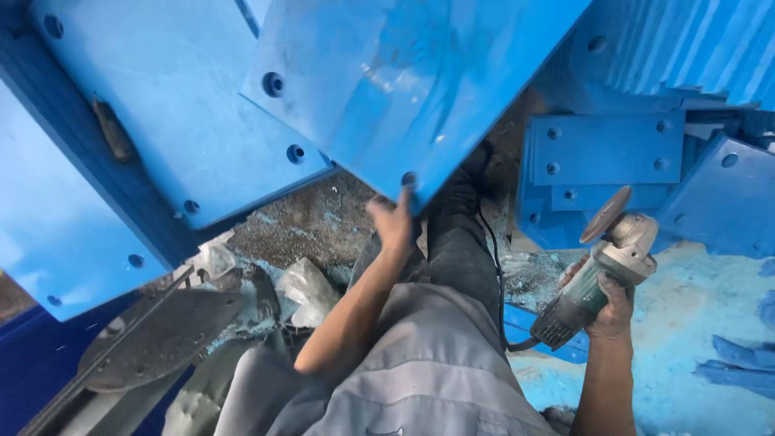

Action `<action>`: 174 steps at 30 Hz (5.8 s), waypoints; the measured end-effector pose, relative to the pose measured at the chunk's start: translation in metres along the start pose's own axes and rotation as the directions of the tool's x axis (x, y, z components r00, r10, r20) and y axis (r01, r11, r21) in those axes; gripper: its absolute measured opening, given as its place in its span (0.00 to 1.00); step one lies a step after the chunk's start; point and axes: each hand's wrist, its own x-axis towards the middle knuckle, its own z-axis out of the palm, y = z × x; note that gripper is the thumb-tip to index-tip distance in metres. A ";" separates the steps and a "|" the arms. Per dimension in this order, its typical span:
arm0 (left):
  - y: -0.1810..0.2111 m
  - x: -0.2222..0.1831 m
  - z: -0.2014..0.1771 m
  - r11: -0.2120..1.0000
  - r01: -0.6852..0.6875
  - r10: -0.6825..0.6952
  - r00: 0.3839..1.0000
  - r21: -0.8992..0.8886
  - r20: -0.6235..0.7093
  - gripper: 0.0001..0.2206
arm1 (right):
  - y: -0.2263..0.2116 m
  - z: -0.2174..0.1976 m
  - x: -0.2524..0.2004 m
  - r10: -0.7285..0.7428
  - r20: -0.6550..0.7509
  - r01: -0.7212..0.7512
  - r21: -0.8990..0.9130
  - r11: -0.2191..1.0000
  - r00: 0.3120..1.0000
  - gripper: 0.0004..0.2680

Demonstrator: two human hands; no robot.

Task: Using an angle grinder to smooth edges of blue plastic blocks and a hand tool to clear debris from holes.

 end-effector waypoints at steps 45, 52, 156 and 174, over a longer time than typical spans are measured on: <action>0.246 0.294 0.076 0.153 -0.253 0.811 0.585 0.955 0.025 0.34 | -0.132 0.093 0.249 0.077 0.176 0.151 -0.954 0.258 0.981 0.36; 0.268 0.253 0.114 0.219 -0.231 0.770 0.638 0.948 -0.022 0.35 | -0.174 0.139 0.394 -0.201 0.477 0.517 -0.803 0.297 0.856 0.31; 0.230 0.212 0.239 -0.075 -0.472 0.792 0.506 0.878 0.340 0.33 | -0.098 0.073 0.395 0.003 0.552 0.191 -0.294 0.937 0.834 0.25; 0.225 0.257 0.209 -0.128 -0.541 0.837 0.390 0.831 0.383 0.35 | -0.005 -0.040 0.191 0.459 0.208 -0.436 -0.148 0.888 0.864 0.26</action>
